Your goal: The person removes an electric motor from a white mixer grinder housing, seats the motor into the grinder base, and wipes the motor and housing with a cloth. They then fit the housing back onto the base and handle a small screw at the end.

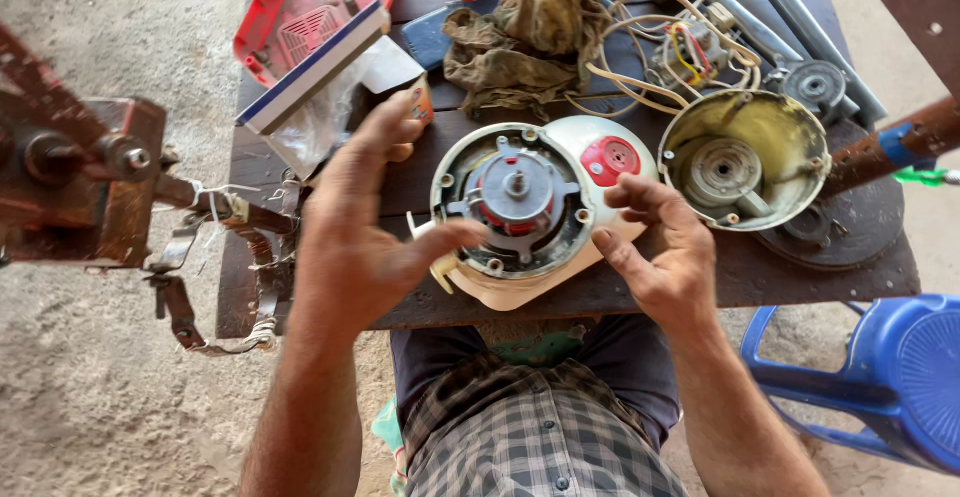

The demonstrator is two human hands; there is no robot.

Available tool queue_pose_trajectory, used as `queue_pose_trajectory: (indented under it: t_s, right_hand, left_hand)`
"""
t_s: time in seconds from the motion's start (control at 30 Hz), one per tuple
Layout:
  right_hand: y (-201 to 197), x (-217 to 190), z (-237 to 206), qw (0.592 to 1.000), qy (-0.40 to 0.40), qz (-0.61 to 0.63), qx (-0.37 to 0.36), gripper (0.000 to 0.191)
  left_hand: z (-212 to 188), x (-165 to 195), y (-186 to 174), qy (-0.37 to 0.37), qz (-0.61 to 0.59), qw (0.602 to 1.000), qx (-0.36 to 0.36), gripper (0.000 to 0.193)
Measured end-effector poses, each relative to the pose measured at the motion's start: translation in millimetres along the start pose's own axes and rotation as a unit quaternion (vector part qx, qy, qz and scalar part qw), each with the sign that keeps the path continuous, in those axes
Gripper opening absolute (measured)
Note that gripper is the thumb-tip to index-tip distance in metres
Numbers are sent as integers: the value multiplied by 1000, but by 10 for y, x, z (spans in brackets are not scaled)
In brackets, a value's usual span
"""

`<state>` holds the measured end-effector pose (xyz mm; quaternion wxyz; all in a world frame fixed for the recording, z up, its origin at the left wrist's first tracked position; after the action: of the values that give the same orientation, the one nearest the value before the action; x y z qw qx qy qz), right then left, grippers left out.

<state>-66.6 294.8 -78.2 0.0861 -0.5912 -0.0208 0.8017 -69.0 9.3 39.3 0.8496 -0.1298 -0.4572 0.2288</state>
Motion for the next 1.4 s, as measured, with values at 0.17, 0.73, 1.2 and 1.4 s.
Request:
queue_pose_trajectory:
  t_s: [0.17, 0.73, 1.2, 1.4]
  right_hand:
    - [695, -832, 175, 981, -124, -125, -81, 80]
    - [1634, -765, 562, 945, -176, -274, -14, 54]
    - [1312, -350, 1072, 951, -168, -252, -67, 56]
    - [791, -375, 718, 960, -225, -164, 18, 52]
  left_hand:
    - [-588, -802, -440, -148, -134, 973, 119, 59]
    - [-290, -1192, -93, -80, -85, 993, 23, 63]
    - [-148, -1521, 661, -145, -201, 968, 39, 52]
    - [-332, -1299, 780, -197, -289, 936, 37, 51]
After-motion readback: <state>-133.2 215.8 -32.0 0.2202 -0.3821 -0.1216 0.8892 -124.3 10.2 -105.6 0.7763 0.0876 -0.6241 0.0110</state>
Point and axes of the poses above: each hand's wrist, its own z-axis towards the middle knuckle, its own y-axis out of the palm, x = y × z, the point moved 8 cm from there along z, towards the middle knuckle, and after that the axes turned 7 degrees about x, right-handed, at the moved point
